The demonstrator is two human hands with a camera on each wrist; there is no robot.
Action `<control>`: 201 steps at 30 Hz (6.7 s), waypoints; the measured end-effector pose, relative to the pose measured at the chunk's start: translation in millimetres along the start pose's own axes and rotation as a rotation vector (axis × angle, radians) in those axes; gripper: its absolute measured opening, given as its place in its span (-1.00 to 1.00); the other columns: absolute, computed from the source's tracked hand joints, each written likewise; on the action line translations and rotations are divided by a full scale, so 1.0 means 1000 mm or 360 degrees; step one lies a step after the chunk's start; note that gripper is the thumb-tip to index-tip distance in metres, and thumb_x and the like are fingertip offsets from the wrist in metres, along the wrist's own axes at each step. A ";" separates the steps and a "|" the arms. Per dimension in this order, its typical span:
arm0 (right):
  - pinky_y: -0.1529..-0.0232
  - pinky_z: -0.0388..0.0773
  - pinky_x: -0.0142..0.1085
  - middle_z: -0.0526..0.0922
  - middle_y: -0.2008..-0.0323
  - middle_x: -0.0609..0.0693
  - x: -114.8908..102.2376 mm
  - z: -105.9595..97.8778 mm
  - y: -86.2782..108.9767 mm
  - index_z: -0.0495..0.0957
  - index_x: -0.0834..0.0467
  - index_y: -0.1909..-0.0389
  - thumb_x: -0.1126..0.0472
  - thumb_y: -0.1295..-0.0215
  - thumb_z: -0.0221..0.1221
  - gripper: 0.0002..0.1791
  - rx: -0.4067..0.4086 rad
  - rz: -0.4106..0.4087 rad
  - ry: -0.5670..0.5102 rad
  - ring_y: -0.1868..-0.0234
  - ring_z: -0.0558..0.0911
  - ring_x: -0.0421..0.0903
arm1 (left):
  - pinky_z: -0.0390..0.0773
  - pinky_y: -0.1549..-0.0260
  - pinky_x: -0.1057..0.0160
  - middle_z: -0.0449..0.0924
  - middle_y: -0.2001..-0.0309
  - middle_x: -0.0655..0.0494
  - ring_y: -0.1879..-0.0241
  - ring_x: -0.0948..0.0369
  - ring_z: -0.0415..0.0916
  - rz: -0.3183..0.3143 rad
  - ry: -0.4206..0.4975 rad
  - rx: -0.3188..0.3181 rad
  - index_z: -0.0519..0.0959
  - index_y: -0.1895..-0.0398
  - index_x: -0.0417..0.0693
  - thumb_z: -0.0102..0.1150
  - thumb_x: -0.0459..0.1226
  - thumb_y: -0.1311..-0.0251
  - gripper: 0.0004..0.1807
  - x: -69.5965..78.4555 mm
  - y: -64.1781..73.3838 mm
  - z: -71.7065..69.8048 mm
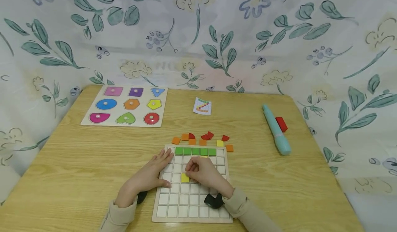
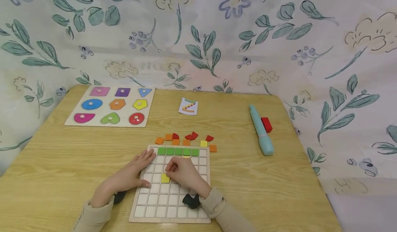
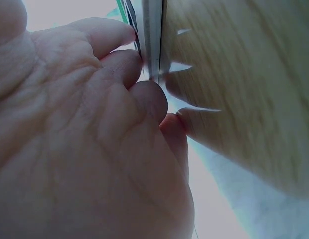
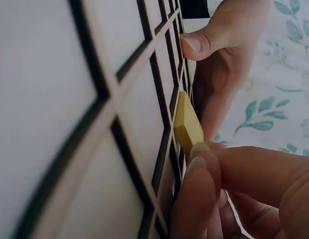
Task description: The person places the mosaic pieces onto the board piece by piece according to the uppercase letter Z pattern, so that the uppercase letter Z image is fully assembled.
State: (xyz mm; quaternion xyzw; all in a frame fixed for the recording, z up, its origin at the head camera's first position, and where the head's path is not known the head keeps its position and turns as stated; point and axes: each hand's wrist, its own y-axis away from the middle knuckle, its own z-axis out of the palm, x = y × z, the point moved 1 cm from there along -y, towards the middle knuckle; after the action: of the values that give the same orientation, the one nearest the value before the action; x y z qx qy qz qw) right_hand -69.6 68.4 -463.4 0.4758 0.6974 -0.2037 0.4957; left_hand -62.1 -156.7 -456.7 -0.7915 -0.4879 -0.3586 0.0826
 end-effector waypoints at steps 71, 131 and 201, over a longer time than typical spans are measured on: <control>0.58 0.35 -0.54 0.63 0.48 -0.07 -0.017 0.018 0.011 0.59 0.14 0.36 0.34 -0.19 0.27 -0.94 -0.0013 -0.0068 0.0122 0.62 0.38 -0.36 | -0.09 -0.46 -0.22 -0.08 -0.55 -0.14 -0.54 -0.14 -0.22 0.0078 -0.0091 -0.0042 0.08 -0.49 -0.21 0.43 -0.09 0.01 0.05 0.000 -0.019 0.003; 0.05 0.58 -0.33 0.67 0.10 0.04 -0.028 -0.046 -0.026 0.55 0.20 -0.06 0.09 -0.42 0.10 -0.66 -0.0270 -0.0152 0.0146 0.11 0.61 -0.12 | -0.10 -0.47 -0.21 -0.13 -0.55 -0.12 -0.55 -0.11 -0.23 0.0023 -0.0065 -0.0034 0.04 -0.50 -0.23 0.51 -0.05 0.15 0.18 -0.005 0.000 0.000; 0.24 0.47 -0.28 0.59 0.23 0.07 0.028 -0.088 -0.063 0.57 0.19 -0.08 0.39 -0.25 0.16 -0.64 0.0342 0.0093 0.0553 0.27 0.48 -0.08 | -0.08 -0.46 -0.22 -0.10 -0.55 -0.14 -0.54 -0.14 -0.20 -0.0026 -0.0069 -0.0010 0.06 -0.50 -0.20 0.51 -0.03 0.18 0.18 0.005 0.000 0.003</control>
State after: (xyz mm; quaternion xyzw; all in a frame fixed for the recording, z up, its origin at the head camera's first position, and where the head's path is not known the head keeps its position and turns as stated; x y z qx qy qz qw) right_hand -169.5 118.2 -462.3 0.5739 0.7326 -0.1775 0.3201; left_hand -58.8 -151.9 -455.8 -0.7954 -0.4948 -0.3435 0.0665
